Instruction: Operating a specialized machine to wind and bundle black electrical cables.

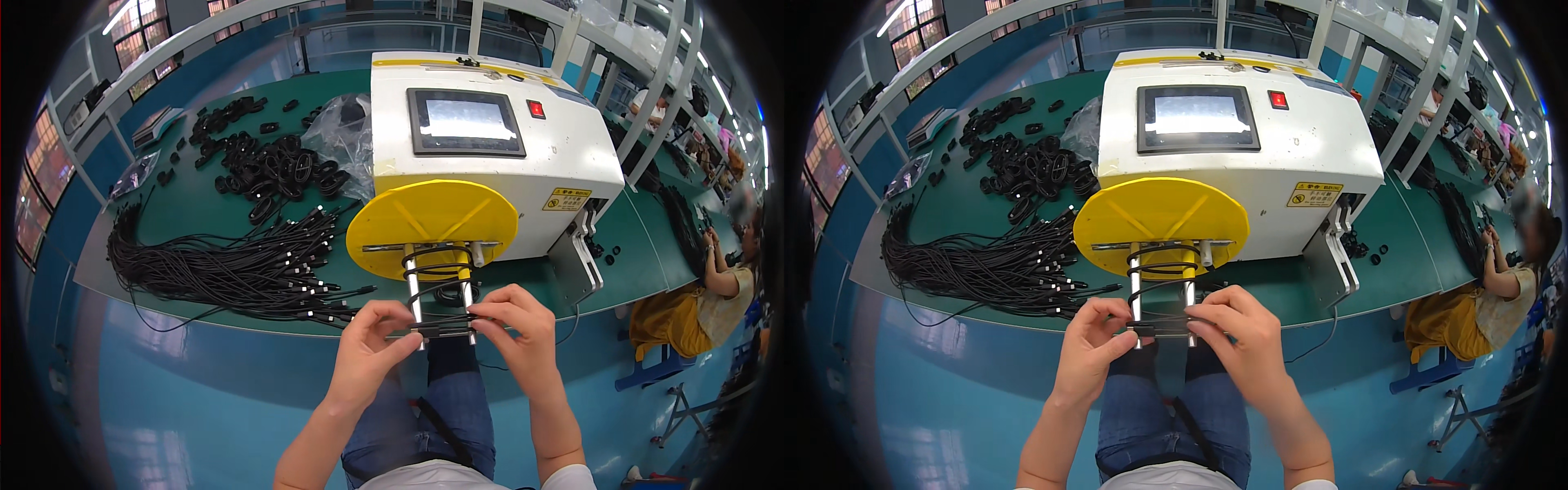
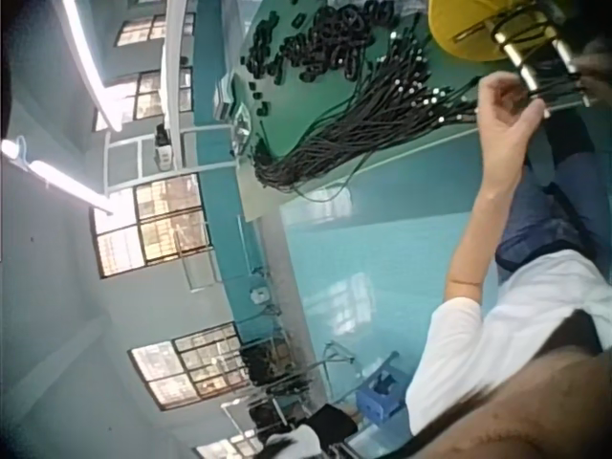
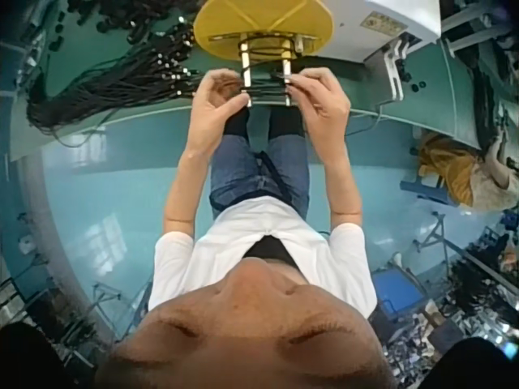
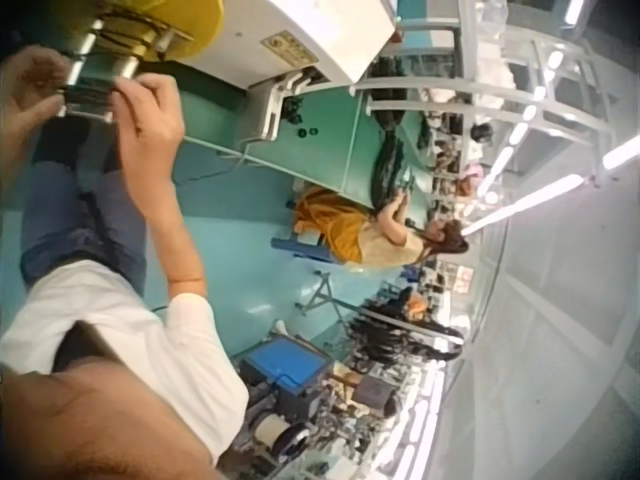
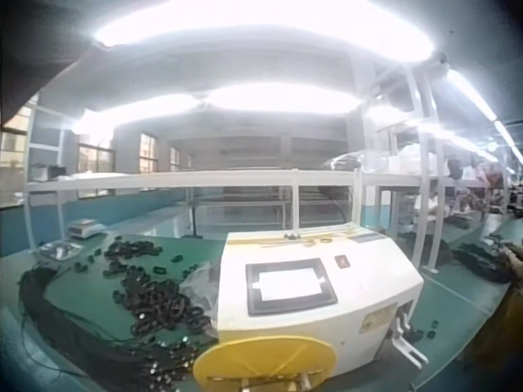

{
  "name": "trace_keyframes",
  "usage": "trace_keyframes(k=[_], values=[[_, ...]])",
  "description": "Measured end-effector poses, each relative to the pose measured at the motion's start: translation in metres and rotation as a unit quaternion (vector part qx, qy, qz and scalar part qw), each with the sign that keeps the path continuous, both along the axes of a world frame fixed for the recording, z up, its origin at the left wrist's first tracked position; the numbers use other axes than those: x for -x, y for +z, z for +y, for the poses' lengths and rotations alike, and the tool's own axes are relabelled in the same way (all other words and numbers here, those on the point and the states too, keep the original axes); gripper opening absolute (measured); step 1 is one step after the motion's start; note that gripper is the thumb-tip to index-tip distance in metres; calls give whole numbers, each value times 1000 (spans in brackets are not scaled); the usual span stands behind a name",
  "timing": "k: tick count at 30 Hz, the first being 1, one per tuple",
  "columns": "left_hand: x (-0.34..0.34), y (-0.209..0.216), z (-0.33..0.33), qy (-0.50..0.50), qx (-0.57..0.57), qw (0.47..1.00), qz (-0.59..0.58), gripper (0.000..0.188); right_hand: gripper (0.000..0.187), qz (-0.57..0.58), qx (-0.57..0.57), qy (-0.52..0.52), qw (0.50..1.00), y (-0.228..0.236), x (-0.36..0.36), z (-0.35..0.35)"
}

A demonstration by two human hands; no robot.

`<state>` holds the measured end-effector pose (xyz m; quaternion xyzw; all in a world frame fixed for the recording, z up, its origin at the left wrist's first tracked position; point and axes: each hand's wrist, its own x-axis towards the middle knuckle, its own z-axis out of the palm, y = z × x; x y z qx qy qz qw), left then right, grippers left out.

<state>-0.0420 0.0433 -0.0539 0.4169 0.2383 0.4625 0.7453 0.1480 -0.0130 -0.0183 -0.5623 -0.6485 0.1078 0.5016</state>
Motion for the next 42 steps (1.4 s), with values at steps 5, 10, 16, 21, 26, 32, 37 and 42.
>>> trace_keyframes(k=[5, 10, 16, 21, 26, 32, 37, 42], values=[[1, -2, 2, 8, -50, 998, 38, 24, 20, -136, -15, 69, 988, 11, -13, 9], [-3, 3, -1, 53, -110, 989, 85, 20, 18, -231, -71, 41, 969, 8, -4, 3], [-4, 2, -1, 57, -100, 990, 82, 21, 22, -186, -47, 7, 981, 3, 1, -6], [-3, 6, -1, 50, -89, 991, 82, 21, 25, -111, -60, -13, 992, -2, 10, -9], [2, 3, 5, 41, -114, 989, 80, 18, 25, -179, -43, 19, 983, 10, 20, -1], [10, -3, 8, 62, -249, 948, 187, 21, 22, -177, -65, 0, 982, 6, 20, 1], [7, -6, 5, 107, -319, 917, 214, 22, 21, -180, -84, 5, 980, 3, 18, 3], [-7, -20, -3, 239, -425, 839, 240, 23, 22, -194, -99, 30, 976, 2, 15, 2]])
